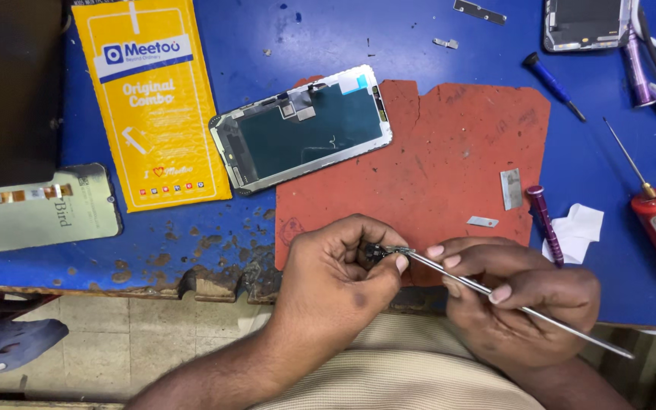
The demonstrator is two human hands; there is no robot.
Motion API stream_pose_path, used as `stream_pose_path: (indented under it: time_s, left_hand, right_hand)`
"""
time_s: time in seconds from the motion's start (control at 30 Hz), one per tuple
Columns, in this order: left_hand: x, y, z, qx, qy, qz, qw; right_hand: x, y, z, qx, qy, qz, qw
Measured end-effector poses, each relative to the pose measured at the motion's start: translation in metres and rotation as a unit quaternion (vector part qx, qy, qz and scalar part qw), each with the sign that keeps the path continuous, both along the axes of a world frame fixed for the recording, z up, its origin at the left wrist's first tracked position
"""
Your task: The person repairs a smartphone at a workbench. They pry the phone open with a blade, use tweezers to handle small internal components, transfer parts between the phone body and a replacement screen assembly, and use a screwdriver to work on the device while holding it steady.
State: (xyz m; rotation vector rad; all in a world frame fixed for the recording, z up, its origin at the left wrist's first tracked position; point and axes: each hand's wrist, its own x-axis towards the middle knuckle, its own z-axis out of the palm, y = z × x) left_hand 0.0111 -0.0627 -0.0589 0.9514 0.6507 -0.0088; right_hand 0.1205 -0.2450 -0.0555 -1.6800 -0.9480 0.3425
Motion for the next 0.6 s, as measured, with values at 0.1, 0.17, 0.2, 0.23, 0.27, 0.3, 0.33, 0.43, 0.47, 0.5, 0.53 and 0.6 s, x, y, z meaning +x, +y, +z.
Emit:
stream_pose_path:
  time_s: [0.1,0.17,0.2,0.23,0.27,0.3,0.33,0.43,0.47,0.5,0.53,0.6]
  left_hand:
    - [0.0007,0.0001,-0.0004,0.001,-0.015,0.003,1.000]
    - [0.0002,0.0002,-0.0002,-0.002,-0.012,0.001,1.000]
    - [-0.0001,0.0007,0.0001,-0.003,-0.006,-0.003,1.000]
    - [-0.0004,0.0010,0.0004,-0.003,0.000,-0.006,1.000]
    - [-0.0007,0.0009,0.0006,0.001,0.000,-0.007,1.000]
    - [-0.0006,0.0009,0.0007,0.006,0.001,-0.009,1.000]
    - [-0.0004,0.0010,0.0007,0.010,0.000,-0.011,1.000]
    - [-0.0001,0.0008,0.0006,0.012,0.002,-0.010,1.000]
    - [0.0002,0.0009,0.0003,0.016,0.001,-0.011,1.000]
    - [0.0003,0.0010,0.0001,0.020,0.001,-0.012,1.000]
    - [0.0002,0.0010,0.0000,0.023,0.000,-0.012,1.000]
    - [-0.0002,0.0012,0.0000,0.016,-0.004,-0.012,1.000]
  right_hand:
    - [0.0015,-0.0017,-0.0014,-0.001,-0.001,0.014,1.000]
    - [0.0011,-0.0024,-0.0023,0.001,-0.001,0.018,1.000]
    - [0.0009,-0.0021,-0.0034,0.003,-0.005,0.018,1.000]
    - [0.0009,-0.0019,-0.0042,0.004,-0.008,0.018,1.000]
    - [0.0006,-0.0020,-0.0045,0.003,-0.008,0.018,1.000]
    - [0.0005,-0.0019,-0.0049,0.002,-0.008,0.018,1.000]
    - [0.0007,-0.0017,-0.0051,0.001,-0.010,0.017,1.000]
    - [0.0010,-0.0012,-0.0055,0.006,-0.015,0.019,1.000]
    - [0.0010,-0.0011,-0.0054,0.005,-0.014,0.020,1.000]
    - [0.0009,-0.0011,-0.0053,0.004,-0.013,0.020,1.000]
    - [0.0007,-0.0011,-0.0052,0.003,-0.012,0.021,1.000]
    - [0.0005,-0.0007,-0.0057,0.005,-0.008,0.016,1.000]
